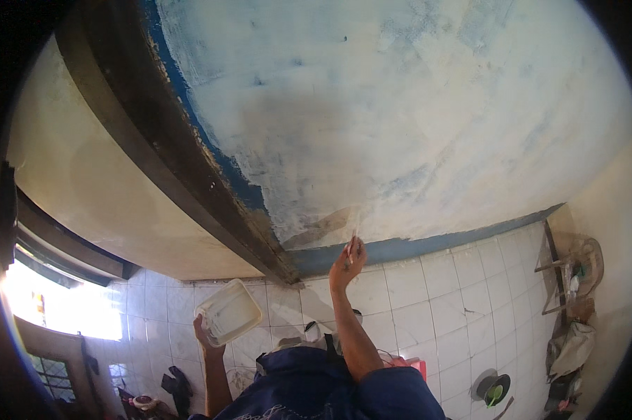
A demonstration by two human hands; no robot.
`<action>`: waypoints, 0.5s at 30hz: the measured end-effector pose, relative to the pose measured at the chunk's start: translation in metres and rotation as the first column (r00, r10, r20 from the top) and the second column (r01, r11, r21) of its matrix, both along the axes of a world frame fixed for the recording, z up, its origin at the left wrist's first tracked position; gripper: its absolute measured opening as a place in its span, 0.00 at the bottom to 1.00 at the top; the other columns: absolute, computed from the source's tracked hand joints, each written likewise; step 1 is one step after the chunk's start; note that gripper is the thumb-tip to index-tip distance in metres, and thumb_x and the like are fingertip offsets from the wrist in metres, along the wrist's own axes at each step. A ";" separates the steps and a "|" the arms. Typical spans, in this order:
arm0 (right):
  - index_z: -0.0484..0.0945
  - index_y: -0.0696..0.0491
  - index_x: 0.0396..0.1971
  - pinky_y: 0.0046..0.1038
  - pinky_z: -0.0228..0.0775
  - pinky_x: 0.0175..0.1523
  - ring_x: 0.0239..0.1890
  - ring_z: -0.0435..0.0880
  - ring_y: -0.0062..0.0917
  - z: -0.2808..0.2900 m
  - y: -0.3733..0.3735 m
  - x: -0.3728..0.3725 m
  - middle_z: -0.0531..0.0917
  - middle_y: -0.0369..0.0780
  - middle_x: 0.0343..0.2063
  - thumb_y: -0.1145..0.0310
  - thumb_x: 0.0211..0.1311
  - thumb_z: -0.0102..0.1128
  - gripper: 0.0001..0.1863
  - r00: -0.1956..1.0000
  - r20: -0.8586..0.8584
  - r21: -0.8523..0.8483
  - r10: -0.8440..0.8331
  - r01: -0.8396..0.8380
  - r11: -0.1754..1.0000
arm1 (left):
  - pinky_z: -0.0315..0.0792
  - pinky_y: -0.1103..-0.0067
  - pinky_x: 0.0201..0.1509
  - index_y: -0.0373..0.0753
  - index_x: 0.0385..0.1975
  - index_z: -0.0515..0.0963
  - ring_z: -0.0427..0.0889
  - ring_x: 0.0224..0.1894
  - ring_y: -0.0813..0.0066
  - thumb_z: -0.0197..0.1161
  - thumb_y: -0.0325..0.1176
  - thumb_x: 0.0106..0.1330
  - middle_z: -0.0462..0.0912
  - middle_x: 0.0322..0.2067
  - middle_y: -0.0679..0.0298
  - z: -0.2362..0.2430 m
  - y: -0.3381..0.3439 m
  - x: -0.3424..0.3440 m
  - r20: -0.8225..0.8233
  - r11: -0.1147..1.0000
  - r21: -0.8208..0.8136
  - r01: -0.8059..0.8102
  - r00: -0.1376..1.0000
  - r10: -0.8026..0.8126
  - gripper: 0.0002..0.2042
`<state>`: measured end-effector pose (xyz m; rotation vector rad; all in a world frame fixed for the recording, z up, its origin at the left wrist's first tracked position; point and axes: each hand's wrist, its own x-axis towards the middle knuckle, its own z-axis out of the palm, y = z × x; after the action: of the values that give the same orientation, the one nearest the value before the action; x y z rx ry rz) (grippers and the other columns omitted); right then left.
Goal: The person uses a putty knife to apply and smooth white plaster across a wall, holding a small plastic container in their left hand.
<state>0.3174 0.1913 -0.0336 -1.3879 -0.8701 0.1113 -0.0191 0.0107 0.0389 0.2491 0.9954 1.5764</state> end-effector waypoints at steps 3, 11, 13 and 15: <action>0.74 0.62 0.54 0.32 0.68 0.49 0.43 0.76 0.33 0.019 0.033 -0.004 0.74 0.45 0.50 0.69 0.67 0.53 0.18 0.986 -0.014 0.008 -0.168 0.168 0.986 | 0.72 0.68 0.56 0.35 0.57 0.69 0.77 0.51 0.62 0.49 0.51 0.64 0.77 0.50 0.56 -0.012 -0.001 -0.004 -0.012 1.000 0.005 0.023 1.000 -0.023 0.28; 0.73 0.58 0.58 0.28 0.68 0.42 0.41 0.74 0.31 0.003 0.043 -0.086 0.74 0.46 0.49 0.73 0.66 0.50 0.20 1.000 -0.019 0.161 -0.011 0.014 0.987 | 0.72 0.68 0.55 0.34 0.56 0.69 0.77 0.51 0.62 0.48 0.52 0.65 0.77 0.50 0.56 -0.005 -0.003 -0.010 -0.002 1.000 -0.010 -0.008 1.000 0.008 0.28; 0.74 0.56 0.57 0.29 0.69 0.44 0.44 0.74 0.32 0.002 0.033 -0.111 0.74 0.46 0.50 0.73 0.65 0.51 0.20 0.999 0.037 0.092 0.001 -0.005 0.996 | 0.72 0.68 0.55 0.34 0.56 0.69 0.77 0.51 0.62 0.48 0.51 0.65 0.77 0.50 0.56 0.004 -0.002 -0.007 -0.018 1.000 0.003 -0.003 1.000 0.003 0.28; 0.74 0.55 0.57 0.30 0.69 0.46 0.47 0.73 0.33 0.002 0.022 -0.118 0.73 0.46 0.51 0.73 0.65 0.52 0.20 0.996 0.091 0.021 0.026 -0.028 0.999 | 0.72 0.68 0.55 0.34 0.56 0.68 0.77 0.51 0.62 0.48 0.51 0.65 0.77 0.50 0.56 0.002 -0.004 -0.009 -0.034 1.000 0.018 -0.007 0.999 0.007 0.28</action>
<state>0.1994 0.2132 -0.0311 -1.3688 -0.9626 0.0593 -0.0278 0.0068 0.0410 0.2863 1.0100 1.5925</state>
